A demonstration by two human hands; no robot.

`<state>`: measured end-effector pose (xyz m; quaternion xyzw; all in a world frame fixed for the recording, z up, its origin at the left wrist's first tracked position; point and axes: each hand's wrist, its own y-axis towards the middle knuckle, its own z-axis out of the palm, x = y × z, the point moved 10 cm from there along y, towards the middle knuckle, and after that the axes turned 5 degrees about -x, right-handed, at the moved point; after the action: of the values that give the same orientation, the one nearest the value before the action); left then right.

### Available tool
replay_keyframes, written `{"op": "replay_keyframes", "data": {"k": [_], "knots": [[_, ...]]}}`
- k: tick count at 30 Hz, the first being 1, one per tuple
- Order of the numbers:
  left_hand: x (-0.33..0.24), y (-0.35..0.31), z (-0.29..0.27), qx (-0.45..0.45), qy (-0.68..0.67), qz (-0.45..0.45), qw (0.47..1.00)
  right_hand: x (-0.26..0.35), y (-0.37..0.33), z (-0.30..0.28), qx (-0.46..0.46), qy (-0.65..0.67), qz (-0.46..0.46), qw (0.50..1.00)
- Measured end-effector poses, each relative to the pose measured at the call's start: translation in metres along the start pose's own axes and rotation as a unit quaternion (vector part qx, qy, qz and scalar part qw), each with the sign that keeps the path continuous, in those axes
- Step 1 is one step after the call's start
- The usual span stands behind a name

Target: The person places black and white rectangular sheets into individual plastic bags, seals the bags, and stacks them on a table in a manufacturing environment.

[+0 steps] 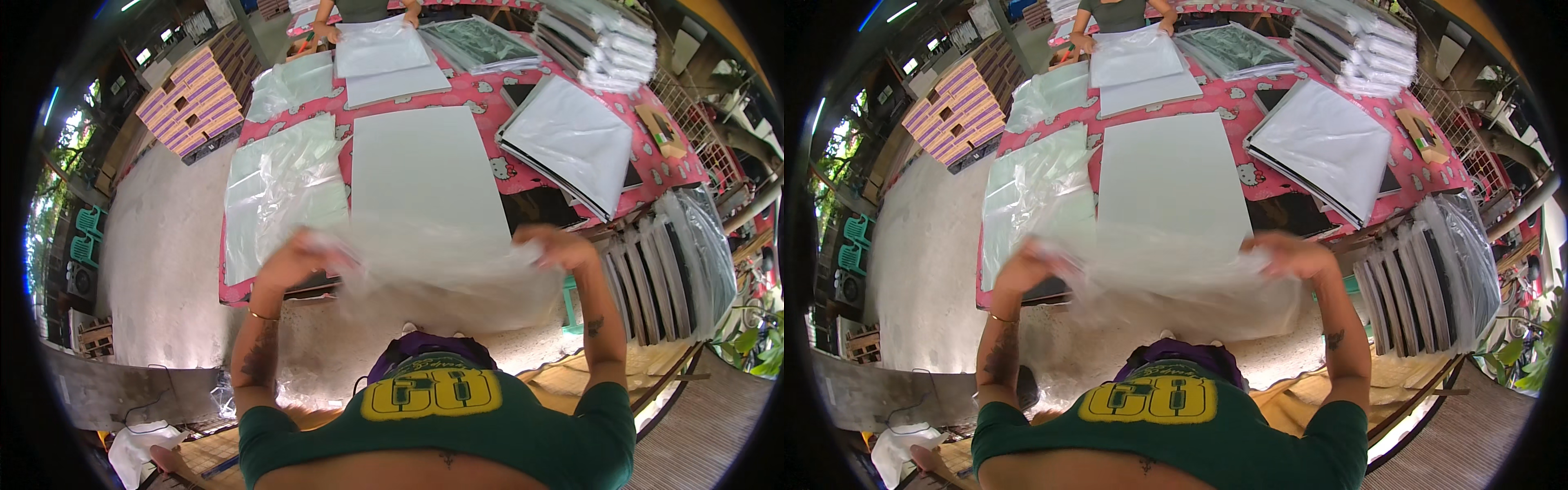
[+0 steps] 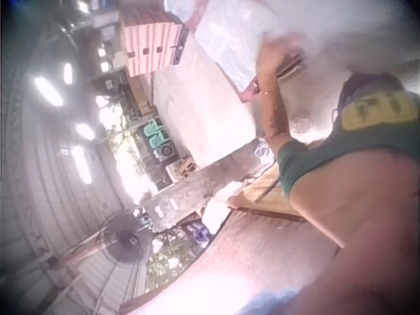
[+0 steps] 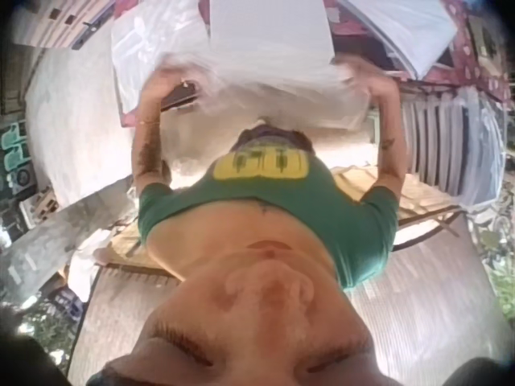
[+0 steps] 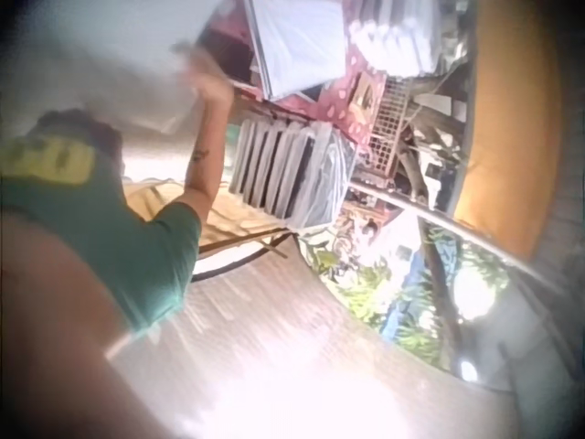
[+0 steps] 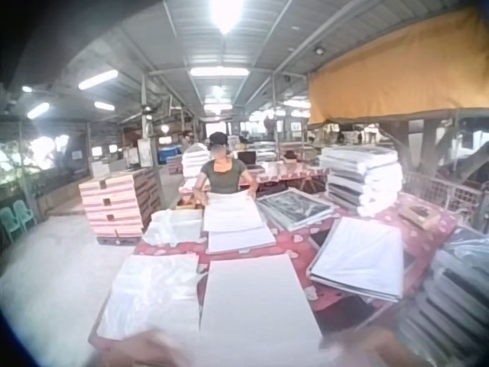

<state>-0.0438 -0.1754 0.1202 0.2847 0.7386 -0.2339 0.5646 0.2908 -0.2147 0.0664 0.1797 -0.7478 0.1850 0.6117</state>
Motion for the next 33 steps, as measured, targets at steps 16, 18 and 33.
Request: {"op": "replay_keyframes", "data": {"k": [16,18,33], "knots": [[0.13,-0.044,-0.006,-0.063,-0.096,0.065,0.991,-0.09,-0.011,0.017,-0.246,0.493,0.124,0.826],[0.169,-0.063,0.006,0.006,-0.137,0.019,0.99,-0.056,-0.021,0.033,-0.219,0.462,0.174,0.842],[0.194,-0.033,0.021,-0.446,0.04,-0.182,0.875,-0.176,-0.035,-0.014,-0.47,-0.121,0.143,0.863]]}}
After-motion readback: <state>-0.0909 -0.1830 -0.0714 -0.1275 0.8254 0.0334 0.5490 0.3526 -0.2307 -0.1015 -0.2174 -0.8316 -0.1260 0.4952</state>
